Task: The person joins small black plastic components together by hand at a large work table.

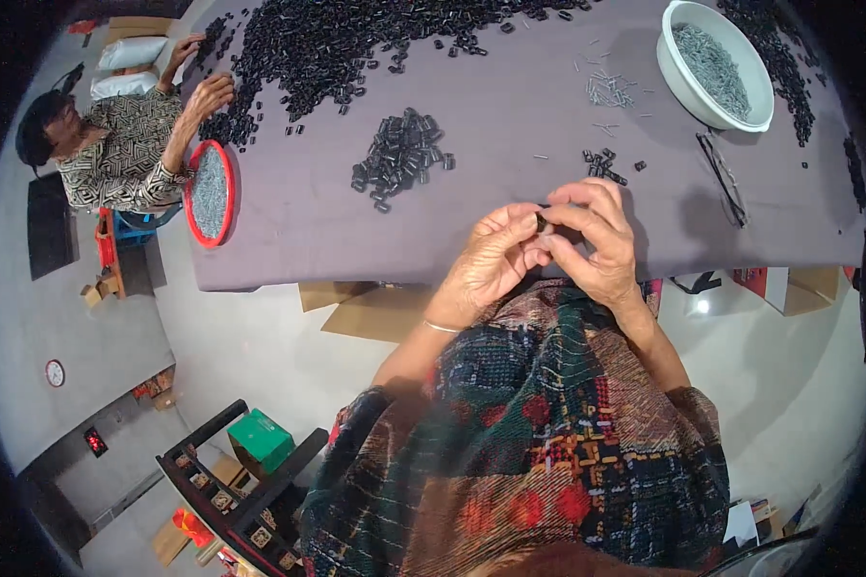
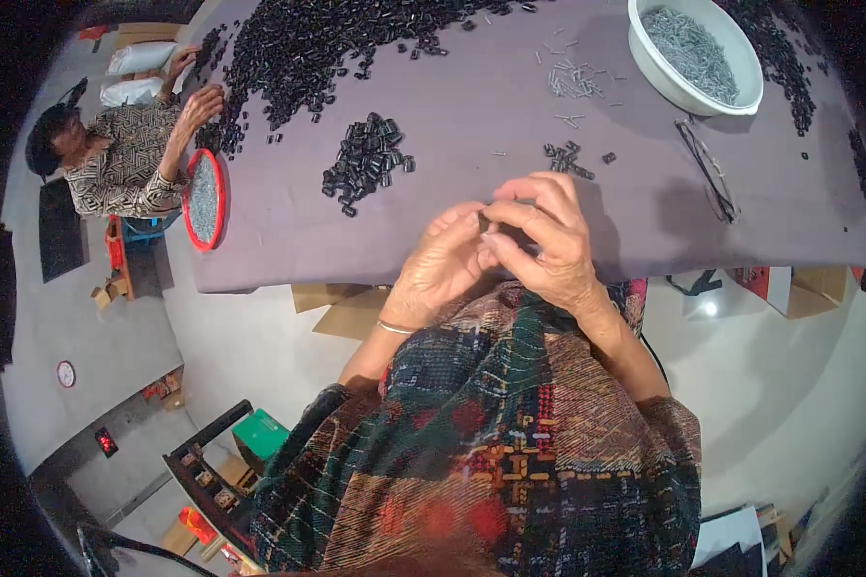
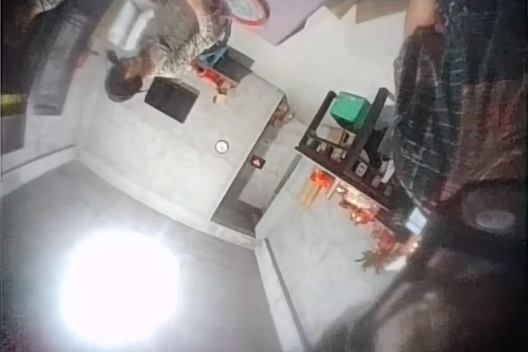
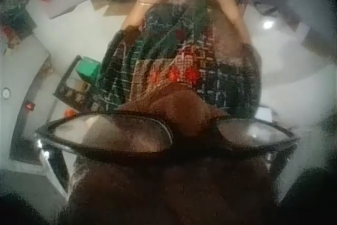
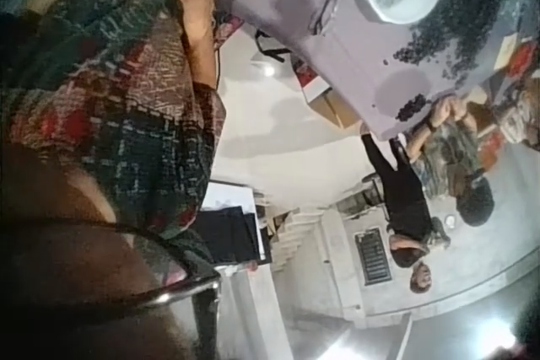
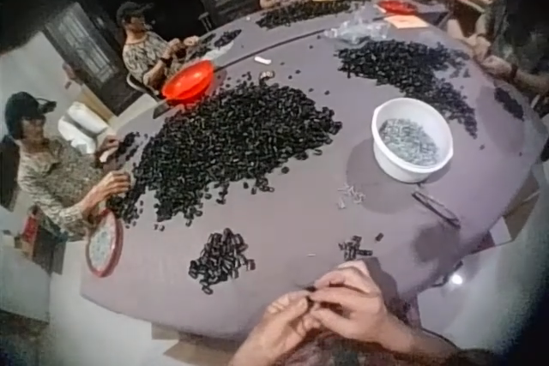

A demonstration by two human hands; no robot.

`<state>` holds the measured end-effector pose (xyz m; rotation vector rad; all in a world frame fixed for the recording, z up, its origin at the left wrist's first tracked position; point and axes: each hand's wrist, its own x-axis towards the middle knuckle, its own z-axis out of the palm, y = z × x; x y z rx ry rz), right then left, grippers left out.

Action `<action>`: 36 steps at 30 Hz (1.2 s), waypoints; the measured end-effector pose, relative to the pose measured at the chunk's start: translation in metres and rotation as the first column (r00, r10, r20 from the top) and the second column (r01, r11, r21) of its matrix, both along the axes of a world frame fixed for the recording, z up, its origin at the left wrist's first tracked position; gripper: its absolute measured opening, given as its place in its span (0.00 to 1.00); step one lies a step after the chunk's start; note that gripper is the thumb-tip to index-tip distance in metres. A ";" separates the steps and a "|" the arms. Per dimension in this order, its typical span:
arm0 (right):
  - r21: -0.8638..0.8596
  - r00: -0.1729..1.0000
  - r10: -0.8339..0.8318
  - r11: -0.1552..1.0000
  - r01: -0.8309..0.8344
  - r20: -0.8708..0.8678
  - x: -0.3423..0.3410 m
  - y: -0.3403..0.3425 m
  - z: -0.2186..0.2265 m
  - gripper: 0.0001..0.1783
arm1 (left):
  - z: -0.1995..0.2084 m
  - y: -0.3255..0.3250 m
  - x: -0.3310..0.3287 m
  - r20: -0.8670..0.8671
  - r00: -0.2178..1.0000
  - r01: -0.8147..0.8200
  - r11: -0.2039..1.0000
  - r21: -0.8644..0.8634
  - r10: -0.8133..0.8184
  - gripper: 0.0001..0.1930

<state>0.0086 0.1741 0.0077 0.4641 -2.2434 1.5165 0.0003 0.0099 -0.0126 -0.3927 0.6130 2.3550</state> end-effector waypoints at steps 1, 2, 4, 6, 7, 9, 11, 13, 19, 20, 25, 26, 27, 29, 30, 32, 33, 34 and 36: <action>0.000 1.000 0.005 1.000 -0.005 0.000 -0.003 0.001 -0.001 0.11 | 0.000 -0.003 -0.002 -0.013 1.000 -0.007 1.000 0.013 0.007 0.07; 0.012 0.998 -0.054 0.998 0.053 0.012 -0.007 0.002 -0.002 0.11 | 0.001 -0.006 -0.004 -0.013 1.000 -0.012 1.000 0.013 0.012 0.07; 0.116 0.976 -0.218 0.970 0.214 0.021 -0.020 0.003 -0.009 0.10 | 0.004 -0.012 -0.009 0.023 0.997 -0.080 0.997 0.001 0.080 0.07; 0.283 0.968 -0.249 0.928 0.241 -0.007 -0.034 0.005 -0.015 0.10 | 0.009 -0.015 -0.012 0.049 0.994 -0.097 0.995 -0.037 0.099 0.07; 0.432 0.963 -0.267 0.864 0.258 -0.041 -0.041 0.005 -0.017 0.09 | 0.012 -0.017 -0.014 0.069 0.989 -0.122 0.989 -0.085 0.128 0.06; 0.487 0.965 -0.251 0.835 0.256 -0.078 -0.051 0.002 -0.023 0.09 | 0.012 -0.019 -0.016 0.064 0.987 -0.144 0.985 -0.092 0.150 0.07; 0.578 0.973 -0.216 0.785 0.225 -0.085 -0.056 -0.001 -0.028 0.09 | 0.014 -0.019 -0.017 0.105 0.975 -0.183 0.975 -0.127 0.196 0.08; 0.613 0.973 -0.191 0.755 0.231 -0.131 -0.061 -0.003 -0.026 0.09 | 0.011 -0.021 -0.019 0.099 0.976 -0.183 0.975 -0.125 0.196 0.08; 0.312 0.986 -0.121 0.947 0.080 0.112 -0.040 -0.005 0.005 0.06 | 0.003 -0.022 -0.019 0.019 0.985 -0.170 0.983 -0.064 0.171 0.10; 0.067 0.942 -0.033 0.998 0.011 0.334 -0.036 -0.006 0.014 0.06 | 0.000 -0.021 -0.018 -0.010 0.986 -0.165 0.985 -0.046 0.165 0.10; 0.040 0.965 0.041 0.998 -0.053 0.260 -0.025 -0.007 0.028 0.07 | 0.009 -0.012 -0.016 -0.065 0.989 -0.139 0.986 -0.089 0.134 0.10; 0.056 0.972 0.033 0.997 -0.048 0.234 -0.024 -0.007 0.029 0.07 | 0.010 -0.011 -0.015 -0.089 0.988 -0.133 0.986 -0.103 0.124 0.10; 0.054 0.971 0.031 0.998 -0.045 0.235 -0.022 -0.007 0.029 0.07 | 0.010 -0.010 -0.014 -0.088 0.989 -0.130 0.986 -0.105 0.121 0.10; 0.108 0.978 0.023 0.993 -0.047 0.208 -0.018 -0.006 0.031 0.08 | 0.011 -0.008 -0.012 -0.179 0.978 -0.136 0.972 -0.193 0.102 0.10; 0.106 0.978 0.021 0.993 -0.044 0.209 -0.018 -0.005 0.031 0.08 | 0.011 -0.008 -0.011 -0.178 0.979 -0.133 0.972 -0.195 0.098 0.10; 0.194 0.987 0.037 0.979 -0.068 0.158 -0.016 -0.004 0.027 0.08 | 0.008 -0.007 -0.008 -0.251 0.965 -0.146 0.955 -0.256 0.080 0.10; 0.193 0.987 0.035 0.979 -0.065 0.160 -0.015 -0.003 0.026 0.08 | 0.008 -0.006 -0.007 -0.249 0.965 -0.143 0.955 -0.258 0.077 0.10; 0.205 0.984 0.037 0.976 -0.073 0.173 -0.014 -0.003 0.026 0.08 | 0.009 -0.005 -0.006 -0.291 0.956 -0.147 0.920 -0.364 0.038 0.10; 0.215 0.981 0.038 0.973 -0.079 0.188 -0.013 -0.002 0.027 0.08 | 0.012 -0.004 -0.005 -0.326 0.945 -0.154 0.871 -0.466 -0.008 0.10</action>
